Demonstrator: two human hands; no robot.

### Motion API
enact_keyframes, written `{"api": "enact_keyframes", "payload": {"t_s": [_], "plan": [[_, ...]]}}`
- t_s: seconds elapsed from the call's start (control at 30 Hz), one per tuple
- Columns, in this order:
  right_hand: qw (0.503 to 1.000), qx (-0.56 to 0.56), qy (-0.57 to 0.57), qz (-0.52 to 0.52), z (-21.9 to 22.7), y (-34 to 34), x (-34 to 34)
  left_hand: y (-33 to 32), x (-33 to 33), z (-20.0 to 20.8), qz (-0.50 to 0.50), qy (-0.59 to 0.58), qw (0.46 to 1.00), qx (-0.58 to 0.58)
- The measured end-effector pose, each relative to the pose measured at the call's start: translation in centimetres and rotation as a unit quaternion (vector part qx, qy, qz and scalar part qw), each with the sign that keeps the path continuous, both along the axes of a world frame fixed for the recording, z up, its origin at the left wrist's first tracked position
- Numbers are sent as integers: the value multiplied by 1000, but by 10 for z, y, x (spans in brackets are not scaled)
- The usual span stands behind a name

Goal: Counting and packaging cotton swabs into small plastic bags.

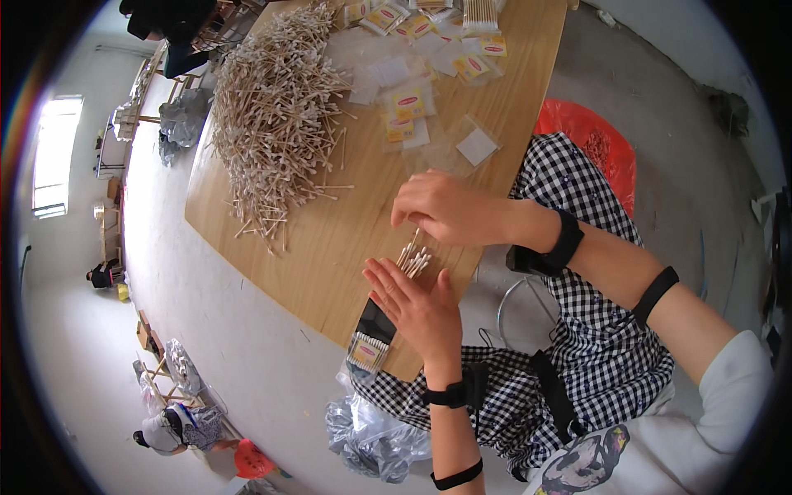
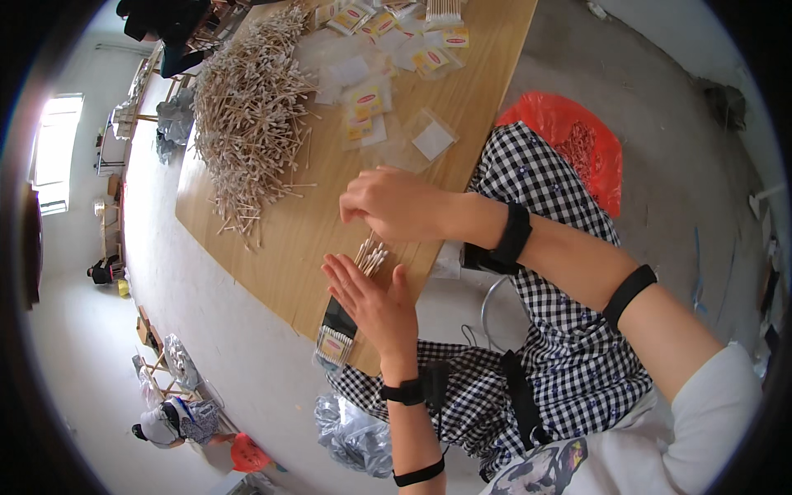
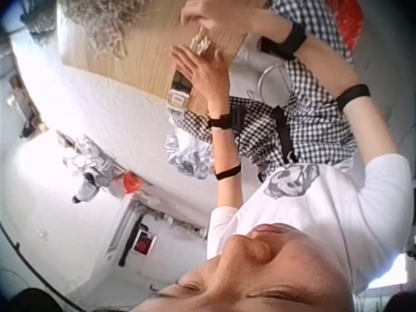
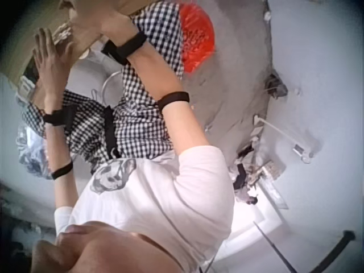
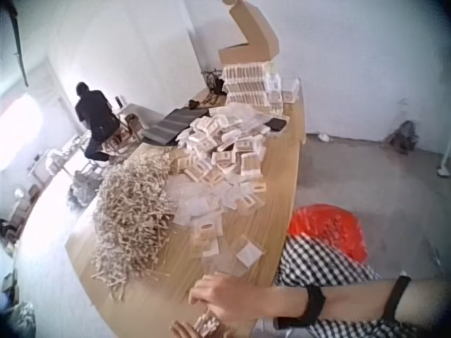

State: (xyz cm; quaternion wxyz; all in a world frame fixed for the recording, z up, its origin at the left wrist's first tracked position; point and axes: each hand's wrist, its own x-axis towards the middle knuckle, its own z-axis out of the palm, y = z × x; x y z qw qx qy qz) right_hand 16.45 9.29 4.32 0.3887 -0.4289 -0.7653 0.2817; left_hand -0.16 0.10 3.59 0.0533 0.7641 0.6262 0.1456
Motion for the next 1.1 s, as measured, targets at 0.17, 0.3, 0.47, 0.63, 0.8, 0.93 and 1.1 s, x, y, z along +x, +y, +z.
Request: {"api": "enact_keyframes", "payload": {"t_s": [0.17, 0.3, 0.47, 0.63, 0.8, 0.93, 1.1], "plan": [[992, -14, 74, -105, 12, -22, -4, -1, 13, -12, 21, 103, 993, -60], [988, -80, 86, -98, -2, -30, 2, -27, 22, -11, 17, 91, 993, -79], [992, -56, 64, -89, -12, -23, -1, -24, 17, -4, -2, 101, 991, -92], [994, -43, 47, -86, -22, -19, -6, 28, 4, -11, 12, 86, 995, -55], [994, 26, 8, -103, -29, -15, -10, 43, -2, 2, 35, 1, 995, -90], [995, 25, 0, -98, -27, -14, -12, 41, -4, 12, 55, 45, 996, -47], [995, 38, -10, -96, -28, -15, -12, 40, 1, -7, 43, 90, 991, -89]]}}
